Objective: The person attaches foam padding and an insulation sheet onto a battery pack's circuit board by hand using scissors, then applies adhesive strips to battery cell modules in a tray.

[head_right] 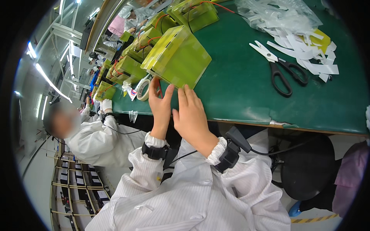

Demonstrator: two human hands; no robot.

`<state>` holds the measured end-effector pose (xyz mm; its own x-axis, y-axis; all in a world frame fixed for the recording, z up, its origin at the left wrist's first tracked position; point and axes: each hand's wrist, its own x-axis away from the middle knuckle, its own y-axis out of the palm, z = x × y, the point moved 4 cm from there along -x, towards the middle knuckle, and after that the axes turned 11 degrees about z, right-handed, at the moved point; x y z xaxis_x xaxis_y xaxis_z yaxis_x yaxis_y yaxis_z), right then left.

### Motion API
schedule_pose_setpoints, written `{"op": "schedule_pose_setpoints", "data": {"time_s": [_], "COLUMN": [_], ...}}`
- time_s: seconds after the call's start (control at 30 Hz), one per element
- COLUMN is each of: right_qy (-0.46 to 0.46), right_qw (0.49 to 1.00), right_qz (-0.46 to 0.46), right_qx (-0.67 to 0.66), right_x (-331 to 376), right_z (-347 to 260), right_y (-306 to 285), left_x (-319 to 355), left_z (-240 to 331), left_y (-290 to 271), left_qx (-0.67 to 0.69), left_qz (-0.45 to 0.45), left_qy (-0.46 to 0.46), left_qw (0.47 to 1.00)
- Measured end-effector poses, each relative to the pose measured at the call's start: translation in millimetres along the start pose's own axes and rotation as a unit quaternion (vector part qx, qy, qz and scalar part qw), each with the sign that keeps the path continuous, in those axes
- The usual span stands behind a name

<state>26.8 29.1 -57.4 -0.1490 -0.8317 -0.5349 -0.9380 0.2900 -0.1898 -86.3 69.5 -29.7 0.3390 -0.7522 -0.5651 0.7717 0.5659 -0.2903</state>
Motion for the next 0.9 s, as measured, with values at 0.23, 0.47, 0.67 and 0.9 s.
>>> {"op": "schedule_pose_setpoints", "data": {"time_s": [0.23,0.47,0.67,0.9], "right_qy": [-0.029,0.013,0.09,0.252], "right_qw": [0.997,0.997,0.98,0.943], "right_qz": [0.061,0.044,0.085,0.134], "right_qx": [-0.047,-0.063,-0.156,-0.173], "right_x": [-12.2,-11.0,-29.2,-113.6], "right_z": [-10.5,-18.6,-15.0,15.3], "right_y": [-7.1,0.8,-14.4,-39.6], "left_x": [-19.2,-16.7,-20.9,-18.5], "left_z": [-23.3,-12.4,8.0,12.1], "left_y": [-12.7,-16.4,-16.1,-13.8], "left_qx": [0.089,0.044,-0.044,-0.06], "left_qz": [-0.032,-0.012,0.037,0.035], "left_qy": [-0.007,0.032,0.054,0.06], "left_qw": [0.995,0.998,0.997,0.996]}}
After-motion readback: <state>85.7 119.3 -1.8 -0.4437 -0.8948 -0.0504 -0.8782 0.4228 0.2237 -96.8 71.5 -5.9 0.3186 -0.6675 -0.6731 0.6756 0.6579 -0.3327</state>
